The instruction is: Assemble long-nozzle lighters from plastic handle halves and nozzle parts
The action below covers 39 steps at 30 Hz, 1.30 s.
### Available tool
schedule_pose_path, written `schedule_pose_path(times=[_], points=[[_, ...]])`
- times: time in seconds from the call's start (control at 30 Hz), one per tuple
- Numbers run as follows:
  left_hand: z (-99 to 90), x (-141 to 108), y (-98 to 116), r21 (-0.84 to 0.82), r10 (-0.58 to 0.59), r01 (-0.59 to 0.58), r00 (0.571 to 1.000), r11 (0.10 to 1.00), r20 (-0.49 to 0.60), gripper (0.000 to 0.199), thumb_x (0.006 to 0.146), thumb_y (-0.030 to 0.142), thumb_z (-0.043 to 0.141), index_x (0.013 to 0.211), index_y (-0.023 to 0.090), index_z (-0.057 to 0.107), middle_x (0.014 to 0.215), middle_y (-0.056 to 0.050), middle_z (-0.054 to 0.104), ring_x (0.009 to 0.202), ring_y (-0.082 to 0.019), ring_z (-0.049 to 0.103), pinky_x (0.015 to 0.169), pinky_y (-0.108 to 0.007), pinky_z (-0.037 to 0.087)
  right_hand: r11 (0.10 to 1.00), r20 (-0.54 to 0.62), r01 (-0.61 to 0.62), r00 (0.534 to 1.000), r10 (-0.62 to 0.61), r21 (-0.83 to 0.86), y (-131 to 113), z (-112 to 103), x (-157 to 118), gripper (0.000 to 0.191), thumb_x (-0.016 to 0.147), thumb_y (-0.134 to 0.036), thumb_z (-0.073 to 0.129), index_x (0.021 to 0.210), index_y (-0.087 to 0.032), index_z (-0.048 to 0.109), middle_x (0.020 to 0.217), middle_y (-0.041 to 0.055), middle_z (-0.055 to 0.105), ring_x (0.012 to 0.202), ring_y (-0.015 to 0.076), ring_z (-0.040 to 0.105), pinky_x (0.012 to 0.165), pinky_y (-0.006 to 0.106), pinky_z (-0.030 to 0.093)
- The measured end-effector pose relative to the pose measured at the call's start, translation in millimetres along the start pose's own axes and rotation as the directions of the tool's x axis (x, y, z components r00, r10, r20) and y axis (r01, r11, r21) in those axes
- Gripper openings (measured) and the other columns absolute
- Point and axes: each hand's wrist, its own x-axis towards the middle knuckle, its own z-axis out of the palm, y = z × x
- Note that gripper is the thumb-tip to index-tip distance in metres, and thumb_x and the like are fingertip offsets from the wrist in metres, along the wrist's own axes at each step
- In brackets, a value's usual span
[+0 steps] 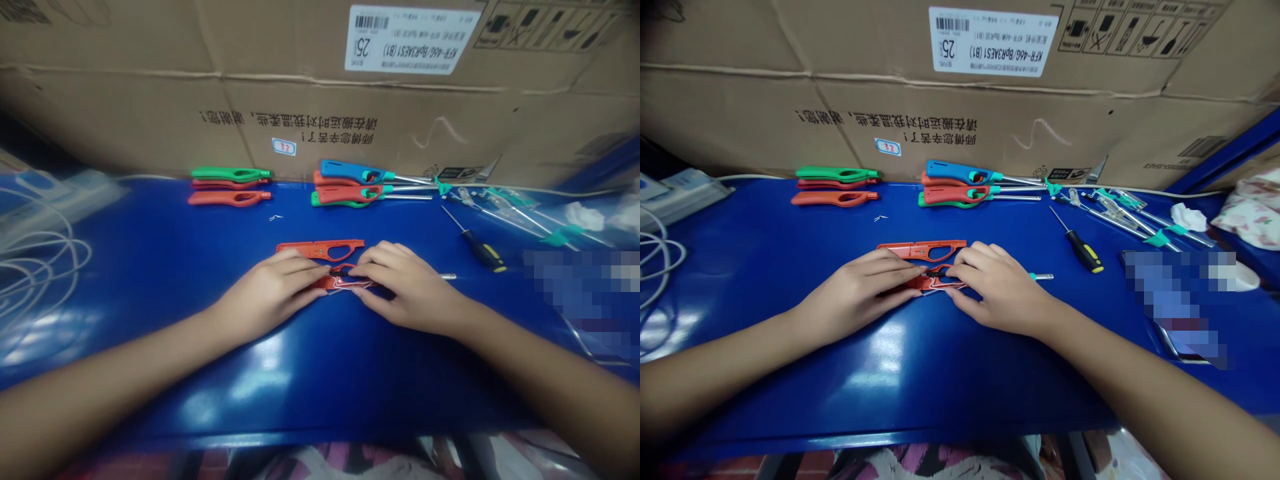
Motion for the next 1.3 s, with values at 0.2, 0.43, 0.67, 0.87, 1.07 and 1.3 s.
schedule_pose_path(times=[0.2,0.43,0.67,0.87,1.07,1.3], points=[[3.5,2,-3,-0.126,-0.043,0.037,0.998,0.991,-0.047,0.028,0.093,0.023,0.071,0.119,0.014,0.069,0.107,-0.01,0.076,0.099,-0.021,0.071,0.094,-0.037,0.055,1.0,0.009,0.008,1.0,-0.008,0.006,2,2,-2,0.025,0.101,-0.033,0.053,0.112,-0.017,0.069,0.107,0.0088,0.068,0.1,0.0226,0.058,0.086,0.039,0.044],[4.4,3,-4,-0.166,-0.051,0.041,0.997,0.985,-0.057,0.027,0.093,0.024,0.071,0.118,0.015,0.07,0.105,-0.009,0.077,0.098,-0.021,0.072,0.094,-0.039,0.056,1.0,0.004,0.013,1.0,-0.013,0.023,3,1,-1,0.025,0.101,-0.032,0.053,0.114,-0.017,0.069,0.108,0.0098,0.067,0.1,0.023,0.058,0.086,0.04,0.044],[4.1,2,-1,-0.164,-0.057,0.048,0.997,0.985,-0.055,0.025,0.093,0.024,0.071,0.117,0.017,0.07,0.105,-0.009,0.076,0.097,-0.021,0.071,0.092,-0.038,0.057,0.993,-0.023,-0.041,0.999,0.044,0.112,-3,1,-1,0.023,0.098,-0.031,0.057,0.113,-0.02,0.071,0.104,0.0086,0.068,0.097,0.0227,0.056,0.087,0.04,0.044],[4.9,2,-2,-0.176,-0.066,0.054,0.996,0.983,-0.062,0.025,0.093,0.024,0.071,0.117,0.018,0.071,0.103,-0.009,0.076,0.096,-0.021,0.071,0.091,-0.038,0.057,0.969,0.034,-0.14,0.99,0.136,0.202,-9,-2,-2,0.024,0.094,-0.03,0.064,0.116,-0.024,0.071,0.108,0.0076,0.068,0.104,0.0247,0.055,0.094,0.045,0.04],[5.1,2,-1,-0.172,-0.065,0.054,0.996,0.984,-0.064,0.025,0.093,0.023,0.071,0.116,0.016,0.07,0.103,-0.008,0.076,0.095,-0.02,0.07,0.091,-0.036,0.056,0.968,0.011,-0.171,0.985,0.172,0.183,-14,-2,-2,0.029,0.094,-0.028,0.063,0.121,-0.022,0.071,0.106,0.0072,0.067,0.103,0.0238,0.055,0.095,0.046,0.039],[5.9,0,3,-0.137,-0.103,0.093,0.992,0.986,-0.067,0.022,0.093,0.024,0.071,0.113,0.017,0.072,0.102,-0.008,0.073,0.097,-0.02,0.068,0.087,-0.034,0.057,0.962,0.002,-0.242,0.97,0.244,0.13,-15,1,-4,0.025,0.093,-0.03,0.064,0.115,-0.025,0.075,0.105,0.0095,0.062,0.099,0.0256,0.052,0.086,0.046,0.042]])
